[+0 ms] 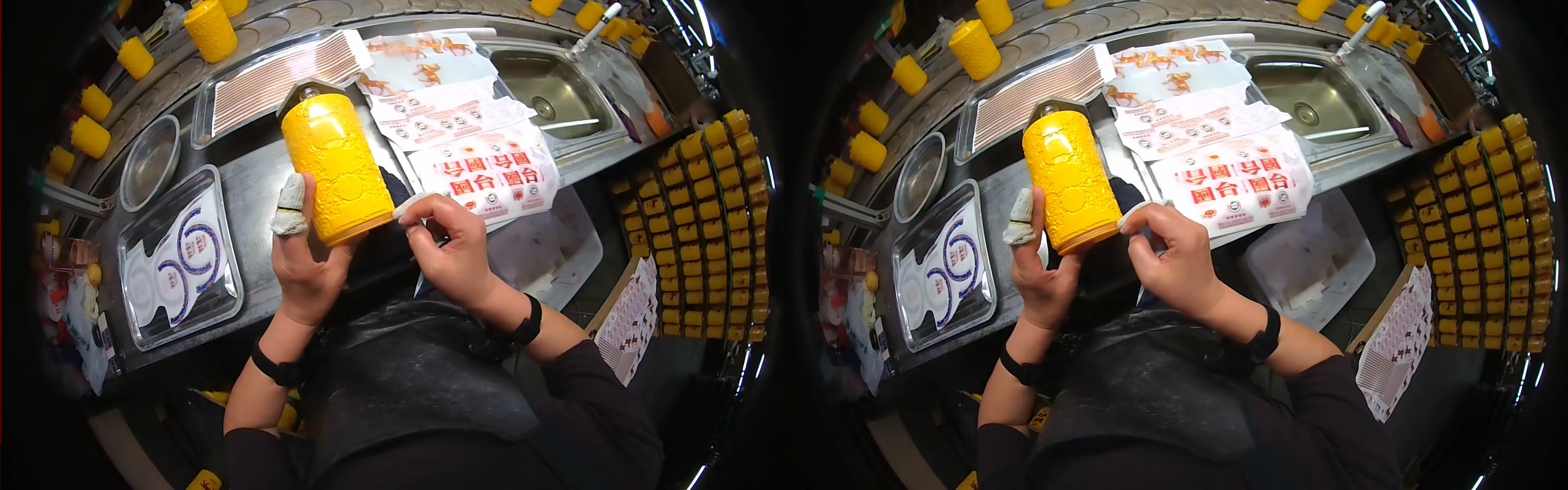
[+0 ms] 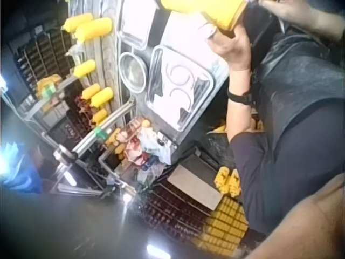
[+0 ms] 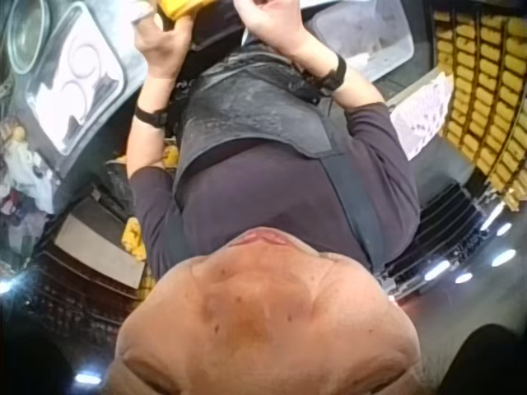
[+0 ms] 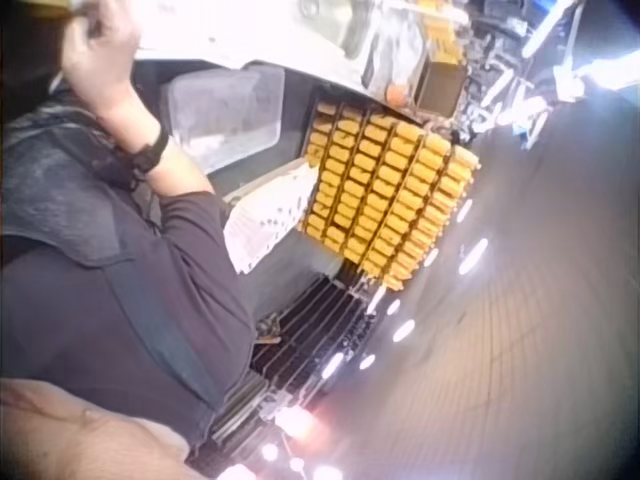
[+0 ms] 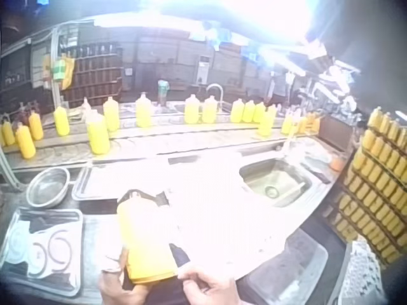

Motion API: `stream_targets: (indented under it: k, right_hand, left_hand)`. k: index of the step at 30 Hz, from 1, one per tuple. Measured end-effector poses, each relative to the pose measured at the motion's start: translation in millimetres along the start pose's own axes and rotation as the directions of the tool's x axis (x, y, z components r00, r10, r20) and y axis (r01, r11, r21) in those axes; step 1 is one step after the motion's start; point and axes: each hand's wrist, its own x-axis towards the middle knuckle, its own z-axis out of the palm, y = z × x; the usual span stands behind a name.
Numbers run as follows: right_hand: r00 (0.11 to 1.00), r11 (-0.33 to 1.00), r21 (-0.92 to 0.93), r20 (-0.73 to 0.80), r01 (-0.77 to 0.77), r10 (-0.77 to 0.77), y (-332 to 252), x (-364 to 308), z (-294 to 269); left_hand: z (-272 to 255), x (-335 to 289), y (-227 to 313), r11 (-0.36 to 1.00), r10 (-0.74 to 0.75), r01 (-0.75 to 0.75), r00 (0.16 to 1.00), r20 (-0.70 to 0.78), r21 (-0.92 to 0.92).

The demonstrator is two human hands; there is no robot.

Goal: Manually applying adhesive labels and decorative stickers to yellow liquor bottles in a factory setting.

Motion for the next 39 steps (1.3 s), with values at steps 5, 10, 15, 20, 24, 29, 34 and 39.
stream_targets:
  k: [5, 10, 15, 20, 24, 29, 34, 39]
  right_hand:
    - [0.974, 0.973, -0.075, 0.041, -0.218, 0.221, 9, -3, -36]
    - [0.984, 0.890, -0.436, -0.168, -0.133, 0.065, 44, 30, -99]
    - [0.948, 0.653, -0.697, -0.297, -0.297, 0.114, 109, 57, -178]
    - [0.901, 0.379, -0.825, -0.326, -0.419, 0.287, 117, 81, -183]
    - [0.869, 0.274, -0.847, -0.355, -0.455, 0.345, 127, 81, -187]
    - [0.830, 0.384, -0.778, -0.299, -0.498, 0.470, 144, 79, -214]
    - [0.781, 0.617, -0.518, -0.182, -0.592, 0.597, 167, 78, -242]
    - [0.747, 0.650, -0.399, -0.159, -0.646, 0.645, 164, 82, -240]
  left_hand:
    - [8, -5, 8, 1.000, 0.003, -0.004, 0.999, -0.052, -0.009]
    - [4, -1, 5, 1.000, 0.009, -0.009, 0.999, -0.041, -0.006]
    - [1, 2, 4, 1.000, 0.023, -0.023, 0.999, -0.027, -0.015]
    - [1, -1, 3, 0.998, -0.040, 0.040, 0.999, -0.002, -0.045]
    - [1, 0, 0, 0.997, -0.047, 0.047, 0.999, 0.014, -0.055]
    - [-1, 0, 3, 0.994, -0.086, 0.088, 0.996, 0.036, -0.068]
    - [0, 1, 2, 0.993, -0.073, 0.078, 0.996, 0.054, -0.084]
    - [1, 0, 2, 0.990, -0.085, 0.091, 0.995, 0.056, -0.104]
